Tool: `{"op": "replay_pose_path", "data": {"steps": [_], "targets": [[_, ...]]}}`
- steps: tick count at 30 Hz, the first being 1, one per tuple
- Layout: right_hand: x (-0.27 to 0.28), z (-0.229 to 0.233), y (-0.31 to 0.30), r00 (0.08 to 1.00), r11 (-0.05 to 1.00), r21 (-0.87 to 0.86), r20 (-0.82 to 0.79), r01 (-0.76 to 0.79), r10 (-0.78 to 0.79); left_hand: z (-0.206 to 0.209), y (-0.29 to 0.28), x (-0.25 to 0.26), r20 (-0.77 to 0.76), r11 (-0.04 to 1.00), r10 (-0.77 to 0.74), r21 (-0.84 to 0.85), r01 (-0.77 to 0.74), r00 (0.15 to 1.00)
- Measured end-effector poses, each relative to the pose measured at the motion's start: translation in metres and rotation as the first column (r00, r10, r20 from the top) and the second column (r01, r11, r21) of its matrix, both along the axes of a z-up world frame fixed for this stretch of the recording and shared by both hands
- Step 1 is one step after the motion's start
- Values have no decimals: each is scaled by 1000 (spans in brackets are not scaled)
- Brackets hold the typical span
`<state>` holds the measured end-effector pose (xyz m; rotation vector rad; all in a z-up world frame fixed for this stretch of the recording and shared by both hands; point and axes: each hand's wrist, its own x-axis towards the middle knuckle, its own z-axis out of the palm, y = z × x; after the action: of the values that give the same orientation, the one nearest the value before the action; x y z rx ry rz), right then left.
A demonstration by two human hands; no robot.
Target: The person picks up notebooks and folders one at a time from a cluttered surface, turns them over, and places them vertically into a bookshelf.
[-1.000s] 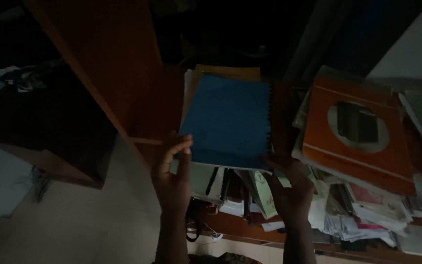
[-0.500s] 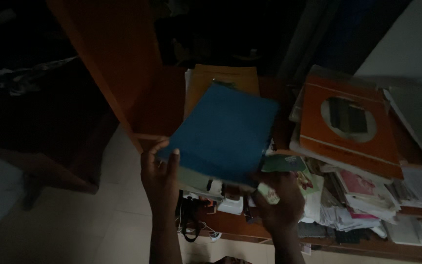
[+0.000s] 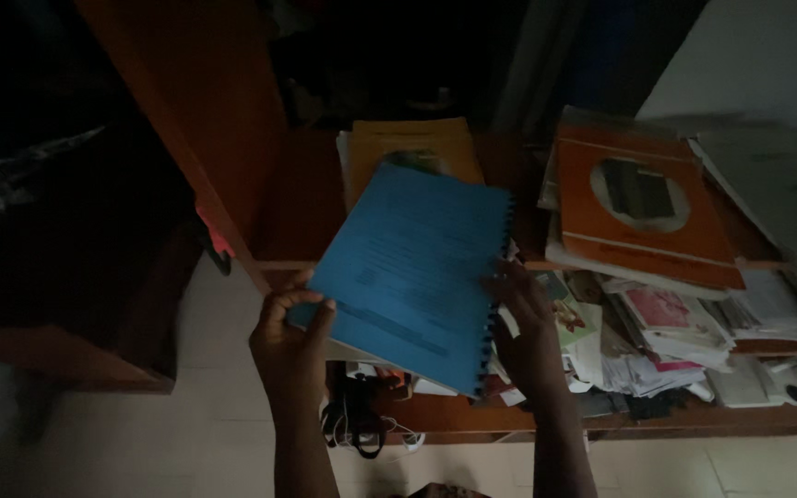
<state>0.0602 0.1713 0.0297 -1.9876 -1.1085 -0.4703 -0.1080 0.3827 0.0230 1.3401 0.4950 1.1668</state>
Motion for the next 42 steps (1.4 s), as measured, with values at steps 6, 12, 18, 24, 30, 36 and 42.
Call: {"op": "replay_pose_path", "data": {"steps": [6, 12, 18, 24, 30, 36, 42], "targets": [[-17, -7, 2, 988, 979, 174, 98, 105, -123, 18, -6, -13, 66, 995, 1, -101, 6, 998], [-54, -7, -20, 987, 941, 299, -20, 158, -160, 12, -4, -10, 457, 925, -348, 24, 379, 819], [-90, -20, -48, 922, 809, 489, -353, 325, -158, -18, -24, 20, 131, 919, -353, 234, 317, 926], [-122, 0, -93, 858, 738, 445, -183, 507, -480, -12, -58, 43, 108, 860, -420, 364, 357, 901], [-130, 2, -148, 815, 612, 538, -358, 579, -456, -30, -114, 65, 19, 842, -503, 236, 485, 864], [-127, -6, -231, 635, 423, 479, -496, 769, -593, -60, -195, 89, -17, 772, -623, 145, 619, 782], [-134, -15, -319, 691, 374, 589, -525, 716, -497, -74, -294, 86, -68, 710, -698, 70, 701, 713]]}}
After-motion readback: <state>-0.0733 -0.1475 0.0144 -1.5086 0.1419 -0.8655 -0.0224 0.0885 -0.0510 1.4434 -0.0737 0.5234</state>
